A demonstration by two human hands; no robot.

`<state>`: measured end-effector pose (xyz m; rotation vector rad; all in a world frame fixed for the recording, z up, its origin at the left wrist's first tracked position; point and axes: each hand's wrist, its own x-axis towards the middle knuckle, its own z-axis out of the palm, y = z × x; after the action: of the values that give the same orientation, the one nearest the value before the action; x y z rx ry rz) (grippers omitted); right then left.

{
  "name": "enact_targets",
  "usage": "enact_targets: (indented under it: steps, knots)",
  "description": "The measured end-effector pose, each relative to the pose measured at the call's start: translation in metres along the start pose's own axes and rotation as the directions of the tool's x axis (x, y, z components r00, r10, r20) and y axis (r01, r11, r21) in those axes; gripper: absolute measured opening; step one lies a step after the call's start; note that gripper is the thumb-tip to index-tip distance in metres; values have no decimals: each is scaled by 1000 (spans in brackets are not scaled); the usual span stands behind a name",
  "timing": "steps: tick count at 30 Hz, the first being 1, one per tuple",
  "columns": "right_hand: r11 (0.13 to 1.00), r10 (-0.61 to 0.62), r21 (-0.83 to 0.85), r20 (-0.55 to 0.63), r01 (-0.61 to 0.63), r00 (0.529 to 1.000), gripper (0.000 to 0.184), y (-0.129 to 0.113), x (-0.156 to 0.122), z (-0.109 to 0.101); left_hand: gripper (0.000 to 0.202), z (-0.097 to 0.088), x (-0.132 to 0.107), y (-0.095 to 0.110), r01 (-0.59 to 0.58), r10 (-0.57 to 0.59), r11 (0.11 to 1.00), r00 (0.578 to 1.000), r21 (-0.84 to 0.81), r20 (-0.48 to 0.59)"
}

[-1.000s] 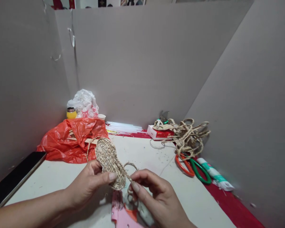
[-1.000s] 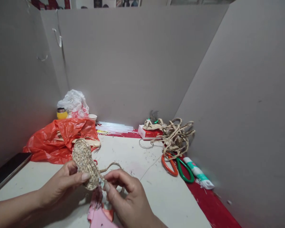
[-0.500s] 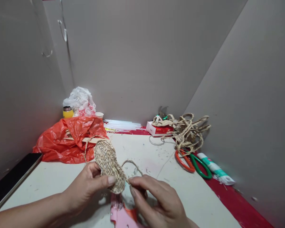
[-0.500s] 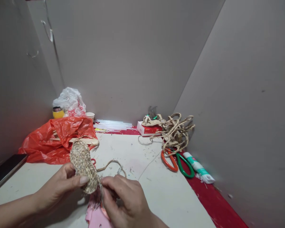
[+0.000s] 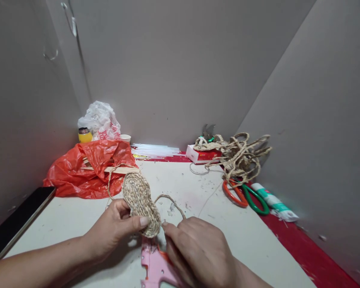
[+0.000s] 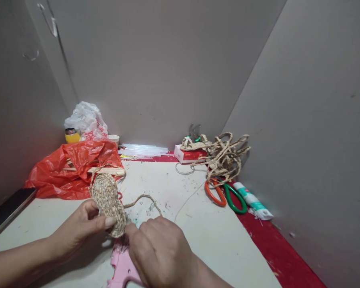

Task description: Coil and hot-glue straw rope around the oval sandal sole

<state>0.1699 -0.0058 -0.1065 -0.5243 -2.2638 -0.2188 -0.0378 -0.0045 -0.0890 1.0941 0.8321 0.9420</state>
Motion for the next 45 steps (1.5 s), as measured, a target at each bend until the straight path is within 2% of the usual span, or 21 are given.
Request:
enact_targets:
  steps: [5, 10, 15, 21, 27, 35, 45]
  knots:
    - [996, -49, -77, 28, 51, 998, 31, 2, -4, 3, 18, 2, 0, 0, 24, -25, 999, 999, -36, -27]
    - [994, -33, -100, 39, 37, 999, 21, 3, -3, 3, 15, 2, 1, 1, 45, -45, 993, 999, -110, 1]
    - [993, -63, -96, 5, 63, 998, 25, 4, -3, 1, 11, 4, 2, 2, 62, -60, 985, 998, -160, 20]
    - [997, 13, -81, 49, -9, 999, 18, 4, -4, 1, 11, 5, 1, 1, 90, -83, 981, 996, -173, 44]
    - [999, 44, -31, -2, -44, 999, 14, -1, -2, 2, 14, 5, 2, 0, 87, -75, 983, 994, -161, 74]
    - [998, 13, -69, -24, -15, 1000, 18, -1, -2, 2, 11, 4, 2, -3, 109, -100, 970, 994, -219, 55]
    - [997, -4, -76, 19, 5, 1000, 23, -5, 1, 1, 10, 7, 3, -5, 102, -102, 964, 995, -246, 15]
